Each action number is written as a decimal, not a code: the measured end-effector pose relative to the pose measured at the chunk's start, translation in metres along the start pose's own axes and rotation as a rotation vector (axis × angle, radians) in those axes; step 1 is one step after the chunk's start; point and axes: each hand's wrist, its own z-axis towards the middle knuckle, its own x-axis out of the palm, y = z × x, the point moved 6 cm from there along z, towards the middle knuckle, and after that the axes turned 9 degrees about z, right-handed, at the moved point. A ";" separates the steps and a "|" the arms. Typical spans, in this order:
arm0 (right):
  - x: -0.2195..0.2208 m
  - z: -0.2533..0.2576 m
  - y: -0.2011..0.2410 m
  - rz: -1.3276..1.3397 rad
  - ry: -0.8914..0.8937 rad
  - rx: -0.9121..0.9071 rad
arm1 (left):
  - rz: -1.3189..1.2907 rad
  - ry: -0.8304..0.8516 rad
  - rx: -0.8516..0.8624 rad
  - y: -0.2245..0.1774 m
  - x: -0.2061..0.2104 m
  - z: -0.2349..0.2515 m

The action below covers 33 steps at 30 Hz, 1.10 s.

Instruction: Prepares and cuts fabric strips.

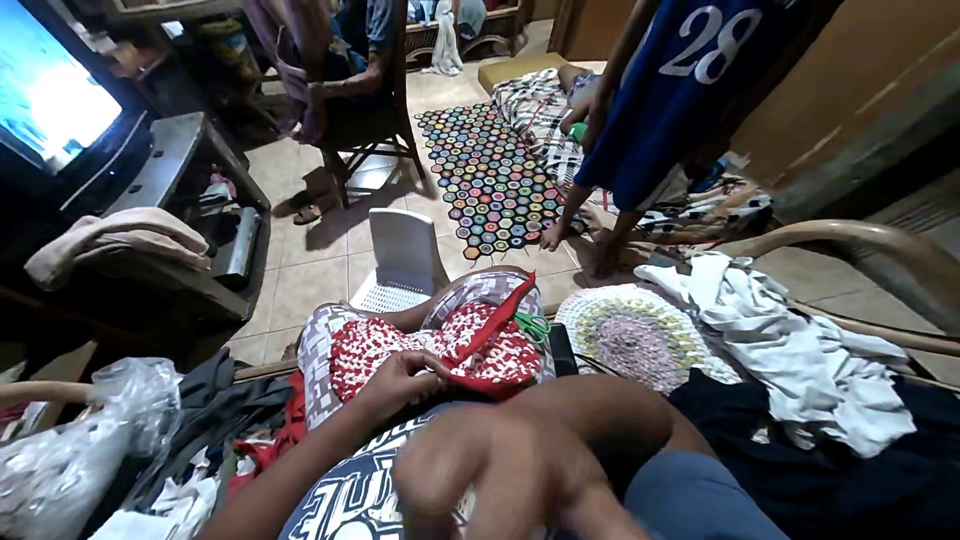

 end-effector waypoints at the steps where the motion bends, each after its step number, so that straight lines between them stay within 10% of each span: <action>1: -0.018 -0.010 -0.009 -0.146 -0.013 0.051 | -0.027 -0.014 -0.034 -0.005 0.001 -0.002; 8: -0.092 -0.124 -0.058 -1.226 -0.241 0.669 | -0.047 -0.049 -0.106 0.007 -0.002 0.002; 22: -0.091 -0.164 -0.067 -1.122 -0.307 0.684 | -0.202 -0.064 -0.220 0.007 -0.002 0.007; 29: -0.091 -0.165 -0.069 -1.104 -0.318 0.768 | 0.524 -0.125 0.426 -0.034 -0.004 0.022; 33: -0.092 -0.166 -0.069 -1.088 -0.305 0.803 | 0.721 -0.159 0.387 -0.041 -0.015 0.035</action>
